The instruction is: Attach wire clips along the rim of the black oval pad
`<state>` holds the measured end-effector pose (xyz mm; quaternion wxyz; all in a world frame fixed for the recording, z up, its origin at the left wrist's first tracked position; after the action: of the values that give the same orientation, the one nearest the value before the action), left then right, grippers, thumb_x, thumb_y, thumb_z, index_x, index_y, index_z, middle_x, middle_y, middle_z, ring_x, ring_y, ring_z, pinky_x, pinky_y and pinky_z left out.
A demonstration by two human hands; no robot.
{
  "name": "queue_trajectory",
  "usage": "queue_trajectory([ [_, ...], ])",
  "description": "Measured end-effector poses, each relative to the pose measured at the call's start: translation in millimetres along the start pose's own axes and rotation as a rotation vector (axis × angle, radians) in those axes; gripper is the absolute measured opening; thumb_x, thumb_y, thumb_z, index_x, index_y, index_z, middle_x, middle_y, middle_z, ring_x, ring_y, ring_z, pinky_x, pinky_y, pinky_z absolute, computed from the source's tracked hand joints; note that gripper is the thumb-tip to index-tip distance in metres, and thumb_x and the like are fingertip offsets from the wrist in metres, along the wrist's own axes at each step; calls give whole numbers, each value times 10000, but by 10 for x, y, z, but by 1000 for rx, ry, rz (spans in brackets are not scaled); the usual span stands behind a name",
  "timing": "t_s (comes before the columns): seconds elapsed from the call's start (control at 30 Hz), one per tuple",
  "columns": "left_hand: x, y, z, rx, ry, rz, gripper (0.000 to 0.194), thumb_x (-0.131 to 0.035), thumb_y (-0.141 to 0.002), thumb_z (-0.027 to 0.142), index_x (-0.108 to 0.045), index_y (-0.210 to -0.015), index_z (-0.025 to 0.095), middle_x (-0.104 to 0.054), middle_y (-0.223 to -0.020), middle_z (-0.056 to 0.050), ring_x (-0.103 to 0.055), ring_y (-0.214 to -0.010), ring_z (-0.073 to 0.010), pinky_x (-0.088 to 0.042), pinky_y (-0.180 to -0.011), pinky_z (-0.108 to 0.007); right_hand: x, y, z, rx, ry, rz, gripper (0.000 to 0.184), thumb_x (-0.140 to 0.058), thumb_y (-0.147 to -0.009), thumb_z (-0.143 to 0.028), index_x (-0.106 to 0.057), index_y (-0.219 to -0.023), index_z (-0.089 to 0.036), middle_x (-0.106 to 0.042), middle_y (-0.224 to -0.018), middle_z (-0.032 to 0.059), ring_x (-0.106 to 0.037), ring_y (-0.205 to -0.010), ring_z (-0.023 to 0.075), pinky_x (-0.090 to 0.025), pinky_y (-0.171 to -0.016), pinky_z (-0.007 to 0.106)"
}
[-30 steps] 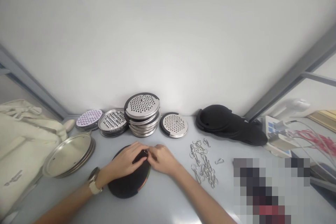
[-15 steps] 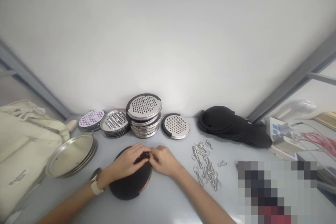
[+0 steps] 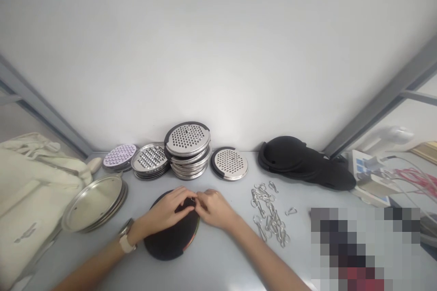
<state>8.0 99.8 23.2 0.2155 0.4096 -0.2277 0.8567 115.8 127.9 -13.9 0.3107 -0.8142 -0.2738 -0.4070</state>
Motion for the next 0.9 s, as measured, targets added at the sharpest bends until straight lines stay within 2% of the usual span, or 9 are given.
queue_trajectory([
  [0.53, -2, 5, 40, -25, -39, -12, 200, -440, -924, 171, -513, -1108, 196, -555, -1000, -59, -542, -943, -189, -473, -854, -331, -22, 8, 17, -11, 25, 7, 191, -454, -873, -134, -495, -693, -185, -534, -588, -1, -458, -562, 139, -299, -571, 253],
  [0.63, -13, 3, 36, -23, -55, -16, 209, -455, -906, 158, -508, -1105, 199, -556, -1010, -56, -541, -957, -192, -477, -864, -339, -33, 17, 24, -5, 27, -14, 191, -428, -899, -144, -507, -729, -184, -556, -622, 12, -478, -589, 150, -317, -593, 264],
  [0.77, 13, -2, 24, -6, -99, 42, 243, -497, -883, 175, -499, -1125, 197, -557, -1038, -62, -533, -999, -207, -475, -891, -362, -29, 23, 27, -2, 11, -28, 223, -347, -959, -169, -534, -836, -177, -591, -698, 35, -515, -659, 169, -347, -643, 278],
  [0.9, 13, -11, 34, -6, -106, 38, 242, -502, -876, 165, -505, -1116, 198, -565, -1034, -58, -532, -997, -208, -473, -894, -363, -26, 22, 20, 2, 6, -39, 231, -340, -969, -182, -525, -830, -183, -583, -693, 27, -508, -656, 167, -350, -640, 277],
])
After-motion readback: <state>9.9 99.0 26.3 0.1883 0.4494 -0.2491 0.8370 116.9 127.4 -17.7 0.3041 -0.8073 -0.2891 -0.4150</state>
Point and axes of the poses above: each hand's wrist, its own y-axis away from the middle knuckle, its own x-axis out of the back of the hand, z = x × y, the point moved 7 cm from there along -y, towards the middle knuckle
